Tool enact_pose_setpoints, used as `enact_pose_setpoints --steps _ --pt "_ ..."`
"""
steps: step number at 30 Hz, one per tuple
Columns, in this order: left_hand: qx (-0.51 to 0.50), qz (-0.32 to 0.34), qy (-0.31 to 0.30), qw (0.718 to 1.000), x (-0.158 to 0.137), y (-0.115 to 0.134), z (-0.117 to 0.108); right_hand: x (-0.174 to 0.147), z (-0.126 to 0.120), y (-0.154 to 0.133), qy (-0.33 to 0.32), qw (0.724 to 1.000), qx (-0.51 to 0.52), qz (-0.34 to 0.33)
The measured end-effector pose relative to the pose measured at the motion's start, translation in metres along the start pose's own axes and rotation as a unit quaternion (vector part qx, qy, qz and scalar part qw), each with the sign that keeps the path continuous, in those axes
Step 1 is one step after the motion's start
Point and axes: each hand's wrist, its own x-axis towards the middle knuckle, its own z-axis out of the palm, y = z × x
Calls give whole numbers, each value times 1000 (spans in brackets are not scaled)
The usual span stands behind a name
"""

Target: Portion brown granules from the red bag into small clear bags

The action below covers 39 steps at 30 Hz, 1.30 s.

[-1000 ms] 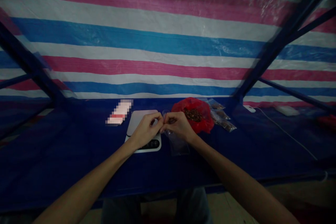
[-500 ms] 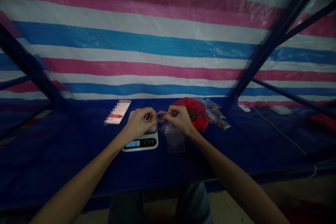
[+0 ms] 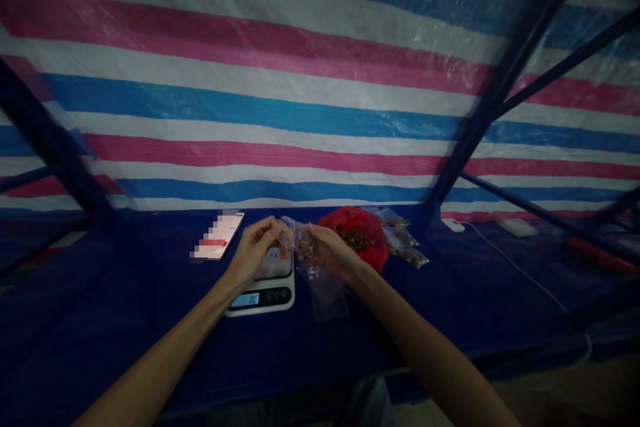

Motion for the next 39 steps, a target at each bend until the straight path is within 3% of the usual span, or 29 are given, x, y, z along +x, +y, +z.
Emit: enact_pose_setpoints --steps 3,9,12,19,24,35,39 --pt "-18 -40 9 999 1 -1 -3 0 -2 1 -1 999 34 6" --pt "108 -89 12 990 -2 -3 -5 2 -4 2 117 986 -53 -106" --pt "144 -109 4 983 -3 -5 -1 5 -4 1 137 980 -36 -137" --pt "131 -122 -36 983 -5 1 5 8 -7 0 120 982 42 -139" --pt "147 -97 -11 984 -3 2 6 7 -9 0 130 980 56 -141" --pt "162 -128 45 977 -8 -5 11 0 -2 7 130 986 1 -108" --pt "219 -146 53 963 -11 -2 13 -2 1 7 193 973 -11 -128"
